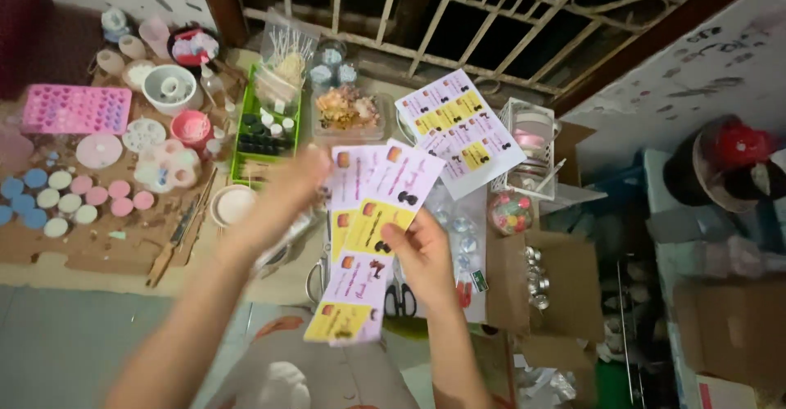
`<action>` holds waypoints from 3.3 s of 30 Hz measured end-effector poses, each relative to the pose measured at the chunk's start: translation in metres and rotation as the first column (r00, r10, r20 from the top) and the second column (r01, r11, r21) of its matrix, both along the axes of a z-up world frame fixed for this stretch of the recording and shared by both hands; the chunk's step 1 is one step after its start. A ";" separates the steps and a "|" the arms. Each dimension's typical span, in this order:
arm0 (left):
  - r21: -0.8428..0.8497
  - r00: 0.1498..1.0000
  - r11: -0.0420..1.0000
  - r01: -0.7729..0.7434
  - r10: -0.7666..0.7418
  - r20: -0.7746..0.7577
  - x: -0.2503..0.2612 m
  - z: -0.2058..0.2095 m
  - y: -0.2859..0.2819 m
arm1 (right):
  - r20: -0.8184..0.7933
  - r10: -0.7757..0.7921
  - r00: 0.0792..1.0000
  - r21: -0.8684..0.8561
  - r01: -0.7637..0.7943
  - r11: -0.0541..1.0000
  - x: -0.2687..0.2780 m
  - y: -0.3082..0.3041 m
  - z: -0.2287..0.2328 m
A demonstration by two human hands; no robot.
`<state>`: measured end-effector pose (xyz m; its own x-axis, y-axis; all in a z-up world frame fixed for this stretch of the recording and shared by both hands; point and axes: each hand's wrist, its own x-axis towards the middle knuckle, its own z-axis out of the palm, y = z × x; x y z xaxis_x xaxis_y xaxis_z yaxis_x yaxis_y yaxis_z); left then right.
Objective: Cutting out individual labels from a printed sheet using scissors
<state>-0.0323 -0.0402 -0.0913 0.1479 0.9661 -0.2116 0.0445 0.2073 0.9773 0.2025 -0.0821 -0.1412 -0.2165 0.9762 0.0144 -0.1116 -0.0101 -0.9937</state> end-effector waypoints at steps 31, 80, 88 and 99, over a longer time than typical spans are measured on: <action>-0.248 0.751 0.761 0.600 -0.428 0.503 0.039 -0.017 -0.015 | 0.603 -0.299 0.740 0.616 -0.193 0.764 0.004 0.011 0.096; -0.188 0.700 0.771 0.609 -0.633 -0.330 0.038 -0.045 -0.007 | 0.625 -0.336 0.705 0.282 0.197 0.939 0.047 -0.027 0.022; -0.223 0.777 0.829 0.513 -0.559 -0.290 0.015 -0.057 0.002 | 0.916 0.232 0.328 -0.306 0.195 0.932 0.086 -0.078 -0.272; -0.203 0.662 0.765 0.612 -0.635 -0.398 0.012 -0.031 0.023 | 0.720 0.284 0.634 -0.537 0.249 0.806 0.123 -0.087 -0.342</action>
